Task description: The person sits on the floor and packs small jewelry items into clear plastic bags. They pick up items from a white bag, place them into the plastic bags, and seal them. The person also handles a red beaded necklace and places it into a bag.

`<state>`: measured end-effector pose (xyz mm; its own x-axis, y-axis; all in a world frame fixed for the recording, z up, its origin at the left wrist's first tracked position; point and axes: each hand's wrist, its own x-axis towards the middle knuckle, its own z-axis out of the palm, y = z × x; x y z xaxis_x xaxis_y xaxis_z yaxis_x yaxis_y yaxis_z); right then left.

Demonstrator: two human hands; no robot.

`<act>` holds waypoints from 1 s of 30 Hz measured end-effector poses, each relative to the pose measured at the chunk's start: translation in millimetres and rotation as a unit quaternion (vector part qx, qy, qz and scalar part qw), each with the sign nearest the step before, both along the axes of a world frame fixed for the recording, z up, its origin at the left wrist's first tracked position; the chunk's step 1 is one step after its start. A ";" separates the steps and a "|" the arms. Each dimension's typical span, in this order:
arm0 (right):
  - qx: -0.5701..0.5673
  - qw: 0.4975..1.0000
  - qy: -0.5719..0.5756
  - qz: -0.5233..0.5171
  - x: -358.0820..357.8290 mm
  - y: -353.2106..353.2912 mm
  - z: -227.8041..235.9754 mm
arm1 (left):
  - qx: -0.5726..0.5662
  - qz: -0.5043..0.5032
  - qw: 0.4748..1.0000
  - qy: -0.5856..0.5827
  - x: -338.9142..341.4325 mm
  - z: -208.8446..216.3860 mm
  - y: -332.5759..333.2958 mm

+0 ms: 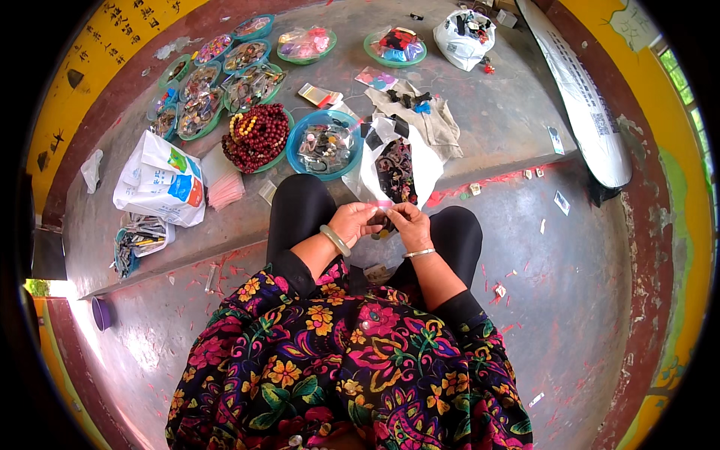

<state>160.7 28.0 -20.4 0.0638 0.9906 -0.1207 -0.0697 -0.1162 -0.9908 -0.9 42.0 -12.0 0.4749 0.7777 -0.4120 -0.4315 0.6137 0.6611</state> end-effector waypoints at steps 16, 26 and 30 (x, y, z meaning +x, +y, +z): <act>0.075 0.997 0.008 0.026 -2.2 -3.8 0.8 | -0.032 0.062 0.998 0.007 -3.9 -1.0 2.6; -0.020 0.997 0.069 0.015 -0.6 0.1 1.9 | -0.014 0.049 0.994 -0.091 -4.9 11.9 1.6; 0.033 0.999 0.038 0.013 -0.6 -1.6 -2.0 | 0.006 0.034 0.997 -0.068 -3.9 12.6 2.1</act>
<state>160.1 26.3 -22.4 0.0314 0.9978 -0.0586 -0.1422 -0.0535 -0.9884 -4.8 44.1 0.6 0.4710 0.8150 -0.3376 -0.5584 0.5717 0.6011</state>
